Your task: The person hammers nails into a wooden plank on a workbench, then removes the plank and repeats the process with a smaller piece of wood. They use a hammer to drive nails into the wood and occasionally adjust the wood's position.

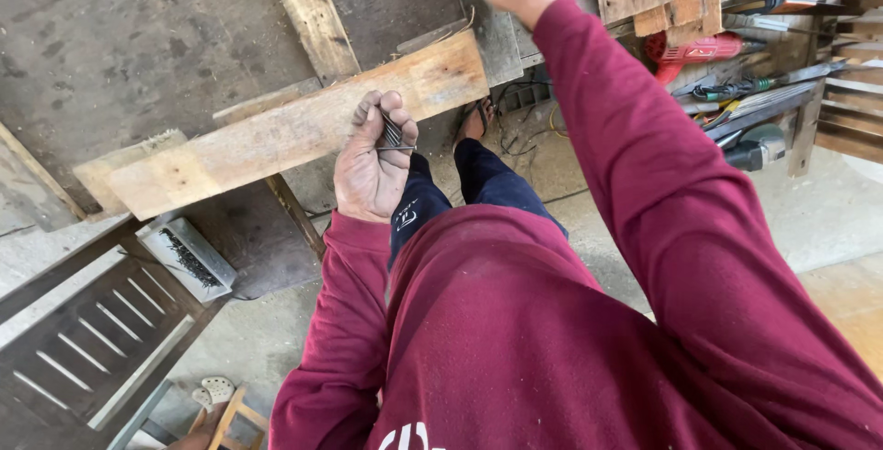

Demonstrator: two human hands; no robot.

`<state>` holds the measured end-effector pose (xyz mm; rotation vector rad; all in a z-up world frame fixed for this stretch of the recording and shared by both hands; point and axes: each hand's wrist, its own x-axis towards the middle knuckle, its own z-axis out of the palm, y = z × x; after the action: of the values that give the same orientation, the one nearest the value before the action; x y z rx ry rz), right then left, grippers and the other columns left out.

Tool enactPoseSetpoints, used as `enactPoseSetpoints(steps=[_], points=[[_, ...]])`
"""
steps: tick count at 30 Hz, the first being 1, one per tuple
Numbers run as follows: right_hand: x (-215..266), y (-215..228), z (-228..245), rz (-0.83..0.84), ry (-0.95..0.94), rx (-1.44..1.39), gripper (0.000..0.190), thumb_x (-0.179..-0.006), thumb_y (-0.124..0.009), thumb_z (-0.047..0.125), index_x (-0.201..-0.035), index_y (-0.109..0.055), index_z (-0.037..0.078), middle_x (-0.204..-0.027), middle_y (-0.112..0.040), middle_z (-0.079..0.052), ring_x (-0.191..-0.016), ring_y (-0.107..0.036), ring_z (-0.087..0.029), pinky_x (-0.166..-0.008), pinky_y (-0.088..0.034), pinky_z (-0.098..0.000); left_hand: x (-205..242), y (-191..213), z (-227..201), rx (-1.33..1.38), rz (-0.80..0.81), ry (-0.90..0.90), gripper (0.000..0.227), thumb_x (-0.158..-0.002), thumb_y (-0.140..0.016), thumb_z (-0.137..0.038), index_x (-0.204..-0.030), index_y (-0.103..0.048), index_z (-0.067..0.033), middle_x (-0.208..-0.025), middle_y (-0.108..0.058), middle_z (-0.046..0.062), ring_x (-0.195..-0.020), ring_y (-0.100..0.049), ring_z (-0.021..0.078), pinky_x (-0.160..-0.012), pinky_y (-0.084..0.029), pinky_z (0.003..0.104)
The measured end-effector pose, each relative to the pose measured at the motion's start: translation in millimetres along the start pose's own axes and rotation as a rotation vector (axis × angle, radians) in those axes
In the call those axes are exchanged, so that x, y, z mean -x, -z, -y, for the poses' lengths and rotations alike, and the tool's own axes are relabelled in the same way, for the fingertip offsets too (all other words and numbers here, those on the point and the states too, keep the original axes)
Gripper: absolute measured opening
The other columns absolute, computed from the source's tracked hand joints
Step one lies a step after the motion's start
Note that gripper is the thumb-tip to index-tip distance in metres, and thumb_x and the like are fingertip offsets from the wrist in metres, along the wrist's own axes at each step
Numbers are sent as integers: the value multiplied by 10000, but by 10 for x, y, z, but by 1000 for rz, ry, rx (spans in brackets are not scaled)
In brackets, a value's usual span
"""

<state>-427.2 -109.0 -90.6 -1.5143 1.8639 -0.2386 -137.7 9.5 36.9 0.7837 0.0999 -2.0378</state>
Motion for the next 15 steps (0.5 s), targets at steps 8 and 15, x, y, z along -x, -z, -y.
enactPoseSetpoints(steps=[8, 15], points=[[1573, 408, 128, -142, 53, -919, 324, -968, -615, 216, -1220, -554, 22, -755, -576, 6, -550, -546, -94, -485, -452, -283, -34, 116, -105, -47, 53, 89, 142, -1092, -601, -161, -1176, -628, -51, -1183, -707, 117, -1080, -717, 256, -982, -600, 427], [3141, -357, 809, -314, -287, -1278, 203, -937, -664, 75, -1067, -509, 66, -669, -562, -1, -463, -524, -89, -427, -440, -247, -256, -109, -94, -109, 277, 416, 170, -1074, -639, -254, -1095, -603, -90, -808, -578, -17, -742, -553, 119, -722, -482, 288]])
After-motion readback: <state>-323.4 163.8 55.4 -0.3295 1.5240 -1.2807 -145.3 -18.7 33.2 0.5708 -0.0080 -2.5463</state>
